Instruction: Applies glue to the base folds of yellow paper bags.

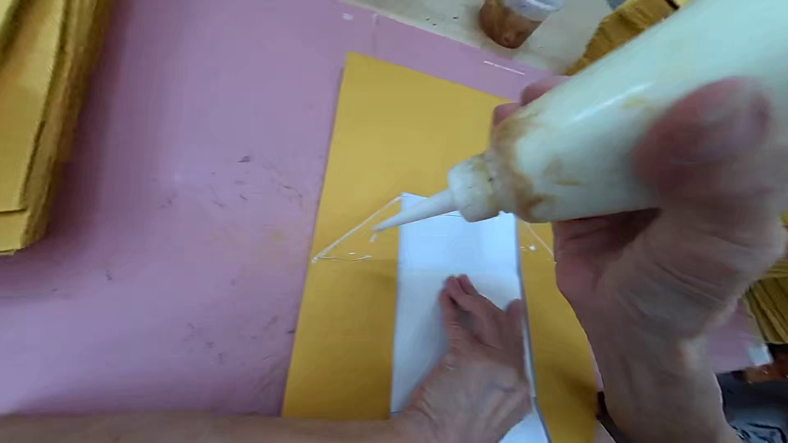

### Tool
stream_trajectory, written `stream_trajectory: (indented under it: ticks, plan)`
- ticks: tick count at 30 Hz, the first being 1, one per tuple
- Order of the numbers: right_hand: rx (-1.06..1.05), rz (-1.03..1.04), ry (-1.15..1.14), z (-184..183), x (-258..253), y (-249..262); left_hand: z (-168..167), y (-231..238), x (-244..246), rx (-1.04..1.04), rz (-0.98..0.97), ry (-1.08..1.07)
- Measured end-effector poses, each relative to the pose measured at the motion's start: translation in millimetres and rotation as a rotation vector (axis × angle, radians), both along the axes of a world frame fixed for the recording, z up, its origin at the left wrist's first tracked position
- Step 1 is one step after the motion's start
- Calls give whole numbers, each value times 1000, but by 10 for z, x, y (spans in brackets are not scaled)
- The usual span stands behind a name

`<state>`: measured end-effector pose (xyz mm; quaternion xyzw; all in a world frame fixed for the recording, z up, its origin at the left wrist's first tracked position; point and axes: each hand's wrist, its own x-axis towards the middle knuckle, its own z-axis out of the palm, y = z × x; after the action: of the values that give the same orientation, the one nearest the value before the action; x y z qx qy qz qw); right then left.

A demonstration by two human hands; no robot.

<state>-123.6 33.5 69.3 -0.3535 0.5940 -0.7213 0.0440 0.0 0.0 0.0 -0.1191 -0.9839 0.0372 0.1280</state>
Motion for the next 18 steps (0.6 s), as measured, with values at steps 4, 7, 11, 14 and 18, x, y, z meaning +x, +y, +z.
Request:
stream_trajectory:
  ticks: [4, 7, 11, 14, 18]
  plan:
    - [5, -195, 222, 23, -186, 624, -136, -188, 27, 138, -41, 124]
    - [41, -372, 318, -59, -219, 995, -131, -359, 107, 211, -113, 133]
    - [106, -548, 466, -279, -256, 1246, 48, -508, 345, 333, -108, -42]
    - [95, -563, 461, -414, -255, 1247, 95, -557, 553, 424, -80, -149]
    - [63, -577, 406, -503, -240, 1249, 60, -611, 789, 563, -46, -191]
